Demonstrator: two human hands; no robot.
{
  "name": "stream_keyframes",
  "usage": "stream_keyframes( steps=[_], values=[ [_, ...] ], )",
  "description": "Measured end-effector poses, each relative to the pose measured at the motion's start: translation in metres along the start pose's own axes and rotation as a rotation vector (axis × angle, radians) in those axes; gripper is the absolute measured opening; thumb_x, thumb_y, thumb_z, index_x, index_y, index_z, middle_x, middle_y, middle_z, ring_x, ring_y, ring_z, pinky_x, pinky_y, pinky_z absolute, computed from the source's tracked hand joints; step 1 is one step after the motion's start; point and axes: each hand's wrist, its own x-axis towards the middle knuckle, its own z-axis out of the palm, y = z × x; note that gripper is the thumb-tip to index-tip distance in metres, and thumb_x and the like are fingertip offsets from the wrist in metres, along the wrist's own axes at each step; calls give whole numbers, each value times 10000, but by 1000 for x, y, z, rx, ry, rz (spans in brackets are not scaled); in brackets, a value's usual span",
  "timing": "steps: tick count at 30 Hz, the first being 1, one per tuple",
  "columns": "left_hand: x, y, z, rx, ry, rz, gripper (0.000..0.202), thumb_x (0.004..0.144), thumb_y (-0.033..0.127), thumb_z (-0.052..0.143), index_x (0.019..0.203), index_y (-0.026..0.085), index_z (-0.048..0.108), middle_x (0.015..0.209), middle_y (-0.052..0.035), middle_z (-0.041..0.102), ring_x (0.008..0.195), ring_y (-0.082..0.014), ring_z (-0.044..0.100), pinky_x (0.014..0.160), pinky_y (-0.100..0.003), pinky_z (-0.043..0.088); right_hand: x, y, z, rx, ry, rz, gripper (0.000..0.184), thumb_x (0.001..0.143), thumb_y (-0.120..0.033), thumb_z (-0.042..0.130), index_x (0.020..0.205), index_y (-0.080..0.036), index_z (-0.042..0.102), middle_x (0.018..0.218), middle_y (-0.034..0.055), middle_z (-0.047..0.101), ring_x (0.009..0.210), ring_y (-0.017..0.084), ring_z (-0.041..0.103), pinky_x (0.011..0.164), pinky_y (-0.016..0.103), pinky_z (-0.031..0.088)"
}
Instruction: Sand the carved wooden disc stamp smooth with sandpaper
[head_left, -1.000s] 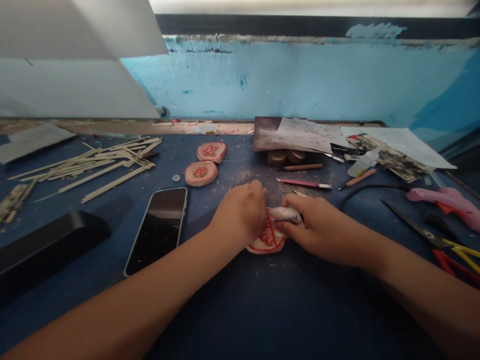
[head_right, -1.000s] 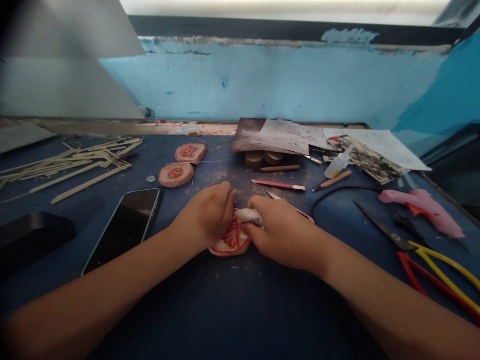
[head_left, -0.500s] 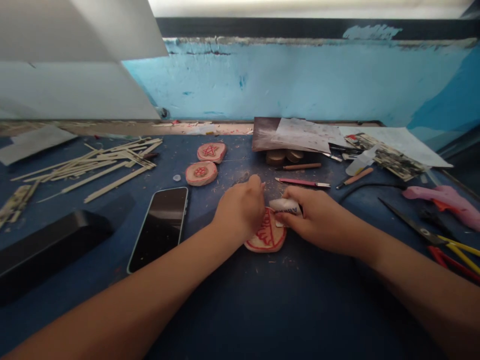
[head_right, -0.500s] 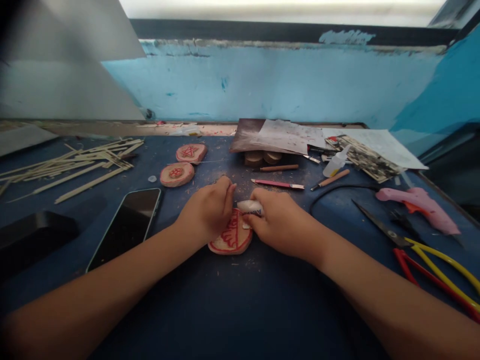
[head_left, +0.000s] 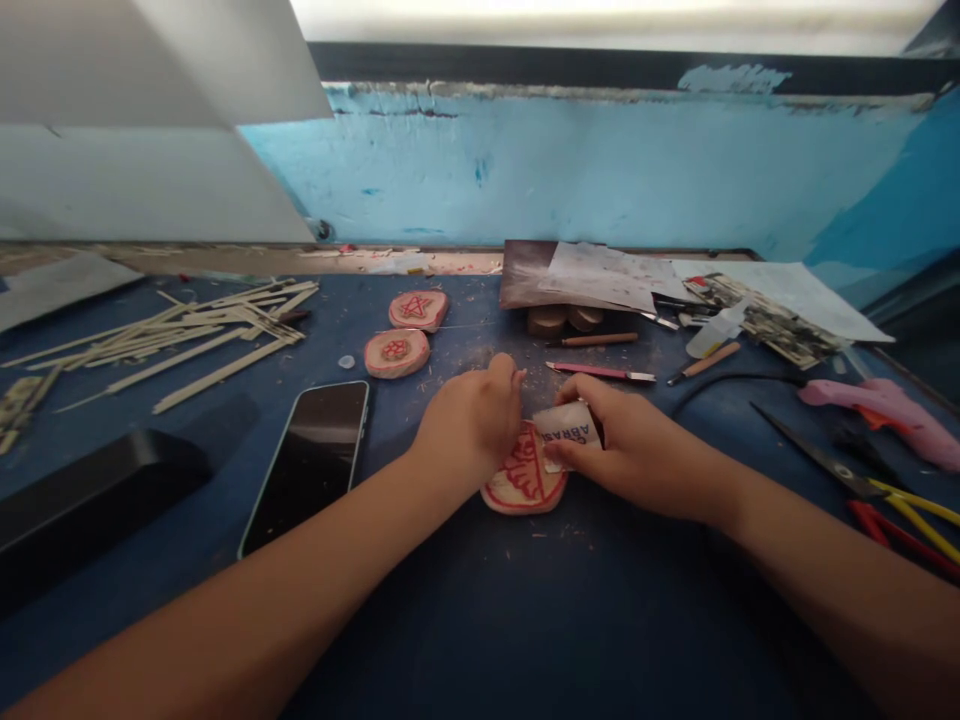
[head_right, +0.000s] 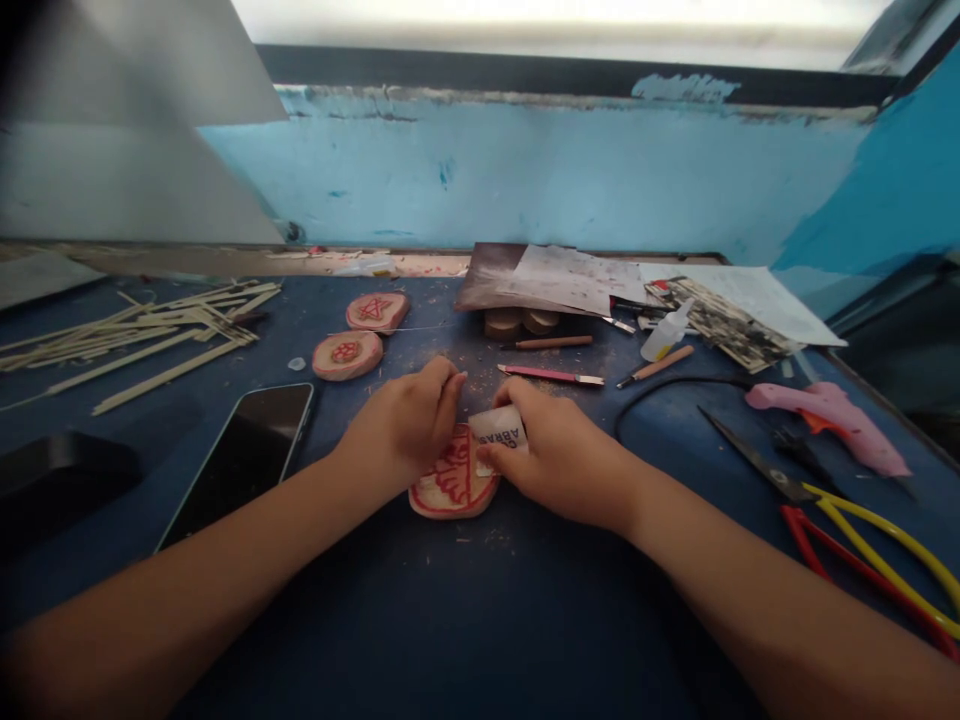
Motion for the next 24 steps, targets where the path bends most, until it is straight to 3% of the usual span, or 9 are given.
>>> stream_keyframes(
  steps=[3, 5, 7, 10, 12, 15, 17, 22, 24],
  values=[
    [-4, 1, -15, -54, 24, 9, 292, 1039, 381, 281, 980, 221, 517, 842, -69, 698, 732, -213, 631, 627, -358, 336, 0, 0, 0, 10, 38, -3, 359, 902, -275, 710, 1196, -222, 511, 858, -19, 669, 711, 167, 602, 641, 285, 406],
    [-12, 2, -30, -109, 17, 62, 285, 1036, 389, 293, 906, 236, 495, 806, -26, 657, 706, -173, 583, 635, -350, 337, 0, 0, 0, -25, 52, -43, 259, 949, -278, 655, 1173, -222, 538, 848, -21, 663, 699, 159, 593, 642, 283, 400],
    [-21, 3, -44, -182, -125, 185, 326, 1029, 410, 324, 794, 248, 482, 703, 25, 593, 627, -136, 519, 605, -340, 324, 0, 0, 0, -49, 66, -75, 171, 991, -282, 596, 1150, -224, 568, 843, -20, 660, 693, 154, 587, 644, 282, 394],
    [-35, 4, -56, -238, -466, 340, 274, 972, 438, 454, 781, 261, 540, 687, 45, 579, 593, -128, 483, 555, -330, 317, -1, 1, 2, -65, 99, -92, 185, 992, -271, 590, 1174, -239, 590, 832, -34, 657, 659, 142, 557, 633, 278, 382],
    [-39, 5, -59, -219, -561, 366, 153, 911, 383, 542, 816, 266, 569, 749, 38, 607, 625, -132, 507, 549, -317, 339, -2, 1, 2, -76, 103, -80, 143, 978, -260, 601, 1118, -246, 626, 793, -43, 655, 640, 138, 541, 622, 275, 372],
    [-39, 3, -58, -261, -582, 347, 40, 879, 297, 553, 861, 267, 571, 816, 36, 628, 680, -128, 547, 568, -292, 393, -4, -2, 1, -85, 7, -81, 66, 943, -234, 626, 985, -240, 677, 795, -39, 683, 657, 135, 562, 631, 274, 383],
    [-37, 1, -57, -301, -582, 300, 51, 865, 318, 576, 890, 275, 564, 825, 46, 634, 699, -127, 565, 564, -279, 410, -5, -4, 0, -74, -44, -102, 115, 918, -209, 647, 1018, -238, 697, 871, -32, 723, 685, 133, 594, 650, 273, 405],
    [-32, -5, -54, -393, -605, 248, 94, 829, 321, 631, 898, 293, 573, 811, 85, 658, 696, -103, 603, 556, -255, 430, -8, -4, -3, -122, 26, -130, 157, 912, -252, 687, 1059, -236, 738, 944, -6, 768, 819, 171, 688, 748, 298, 479],
    [-31, -6, -54, -397, -614, 242, 90, 830, 334, 637, 875, 291, 571, 772, 92, 652, 653, -98, 595, 524, -258, 416, -11, -1, -8, -179, -36, -170, 324, 851, -316, 781, 1162, -244, 725, 1044, 12, 773, 944, 211, 708, 828, 326, 507]
  ],
)
